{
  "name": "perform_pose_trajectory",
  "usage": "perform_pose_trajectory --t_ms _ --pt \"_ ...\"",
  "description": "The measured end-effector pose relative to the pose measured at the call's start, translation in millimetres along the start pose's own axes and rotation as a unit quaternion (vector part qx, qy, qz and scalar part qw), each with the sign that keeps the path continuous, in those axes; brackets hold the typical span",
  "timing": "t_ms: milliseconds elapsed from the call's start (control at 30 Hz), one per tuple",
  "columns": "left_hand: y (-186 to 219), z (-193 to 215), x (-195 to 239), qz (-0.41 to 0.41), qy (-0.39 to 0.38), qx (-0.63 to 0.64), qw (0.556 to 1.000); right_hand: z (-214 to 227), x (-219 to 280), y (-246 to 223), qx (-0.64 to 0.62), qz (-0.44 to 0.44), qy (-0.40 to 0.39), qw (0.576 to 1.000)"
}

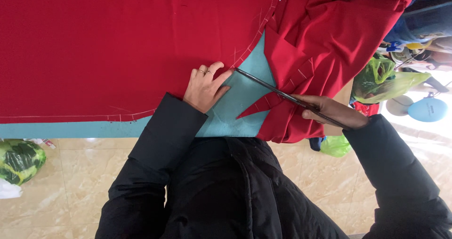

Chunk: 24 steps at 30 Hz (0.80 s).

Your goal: Cutting a pattern out of red fabric using large scissors along chalk lines

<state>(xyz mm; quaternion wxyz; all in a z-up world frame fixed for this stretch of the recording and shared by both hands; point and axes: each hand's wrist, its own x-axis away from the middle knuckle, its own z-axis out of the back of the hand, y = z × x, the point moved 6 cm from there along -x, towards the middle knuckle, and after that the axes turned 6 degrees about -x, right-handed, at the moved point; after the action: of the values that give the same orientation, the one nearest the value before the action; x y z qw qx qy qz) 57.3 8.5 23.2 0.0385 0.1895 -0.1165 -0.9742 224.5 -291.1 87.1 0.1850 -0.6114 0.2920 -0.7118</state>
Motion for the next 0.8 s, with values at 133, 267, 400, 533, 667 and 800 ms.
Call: perform_pose_trajectory --t_ms 133,267,400,533,667,800 --pt "0 -1 1 0.0 0.003 -0.004 1.0 -2 6 -22 0.001 -0.007 0.008 1.0" --pt "1 -1 0 -0.003 0.016 -0.016 1.0 -8 13 -56 0.057 -0.04 0.033 0.997" --pt "1 3 0 -0.002 0.033 -0.015 0.999 -1 13 -43 0.098 -0.074 0.049 0.991" --pt "2 -1 1 -0.004 0.055 -0.015 0.998 -4 20 -60 0.113 -0.089 0.061 0.988" --pt "3 4 0 -0.003 0.072 -0.02 0.997 1 19 -60 0.125 -0.104 0.067 0.984" --pt "3 4 -1 -0.007 0.077 -0.017 0.997 12 5 -7 0.131 -0.093 0.061 0.985"
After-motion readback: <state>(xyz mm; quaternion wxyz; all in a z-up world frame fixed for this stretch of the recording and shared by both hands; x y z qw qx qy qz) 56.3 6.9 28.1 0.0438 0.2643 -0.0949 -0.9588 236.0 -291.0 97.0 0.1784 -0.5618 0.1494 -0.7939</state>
